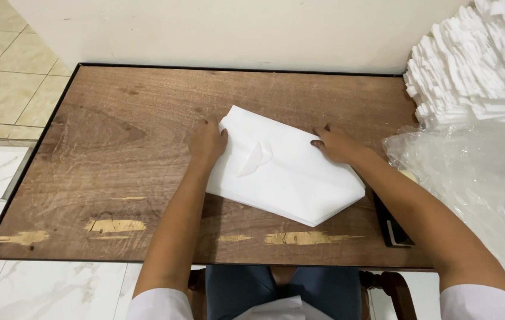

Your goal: Folding white plastic bags and stacking them on a wooden table.

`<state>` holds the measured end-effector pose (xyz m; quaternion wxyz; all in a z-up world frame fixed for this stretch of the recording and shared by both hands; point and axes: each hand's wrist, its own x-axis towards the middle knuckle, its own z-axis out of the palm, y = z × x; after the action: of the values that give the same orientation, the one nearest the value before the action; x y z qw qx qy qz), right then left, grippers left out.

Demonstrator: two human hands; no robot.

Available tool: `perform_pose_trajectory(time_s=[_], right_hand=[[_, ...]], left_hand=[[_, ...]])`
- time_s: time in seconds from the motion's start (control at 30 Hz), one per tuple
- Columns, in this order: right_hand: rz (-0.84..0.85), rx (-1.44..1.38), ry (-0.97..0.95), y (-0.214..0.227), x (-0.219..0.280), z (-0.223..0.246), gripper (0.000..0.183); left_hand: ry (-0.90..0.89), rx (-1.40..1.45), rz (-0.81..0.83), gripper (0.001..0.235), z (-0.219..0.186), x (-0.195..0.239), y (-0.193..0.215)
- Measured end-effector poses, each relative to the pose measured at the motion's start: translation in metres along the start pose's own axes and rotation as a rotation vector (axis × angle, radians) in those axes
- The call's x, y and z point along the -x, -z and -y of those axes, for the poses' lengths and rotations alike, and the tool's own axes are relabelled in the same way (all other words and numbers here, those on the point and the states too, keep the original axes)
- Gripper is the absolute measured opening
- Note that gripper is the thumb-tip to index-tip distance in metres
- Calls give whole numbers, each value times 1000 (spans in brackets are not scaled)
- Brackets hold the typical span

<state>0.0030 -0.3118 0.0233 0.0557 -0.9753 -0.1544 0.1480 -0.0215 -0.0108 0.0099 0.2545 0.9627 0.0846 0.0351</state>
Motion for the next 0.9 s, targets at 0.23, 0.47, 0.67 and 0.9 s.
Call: perform_pose_trajectory(time_s=[0.23, 0.47, 0.67, 0.9], right_hand=[[-120, -42, 59, 42, 38, 8, 39], [-499, 103, 176, 71, 92, -39, 32], [-693, 187, 22, 92, 142, -116, 28], [-883, 152, -4, 103, 192, -184, 23]], left_hand=[[-256, -71, -353, 21, -47, -2, 7], [-819, 62, -466, 24, -156, -6, -19], [-1133, 197, -462, 20, -270, 20, -43], [-1382, 265, -666, 17, -380, 44, -71]])
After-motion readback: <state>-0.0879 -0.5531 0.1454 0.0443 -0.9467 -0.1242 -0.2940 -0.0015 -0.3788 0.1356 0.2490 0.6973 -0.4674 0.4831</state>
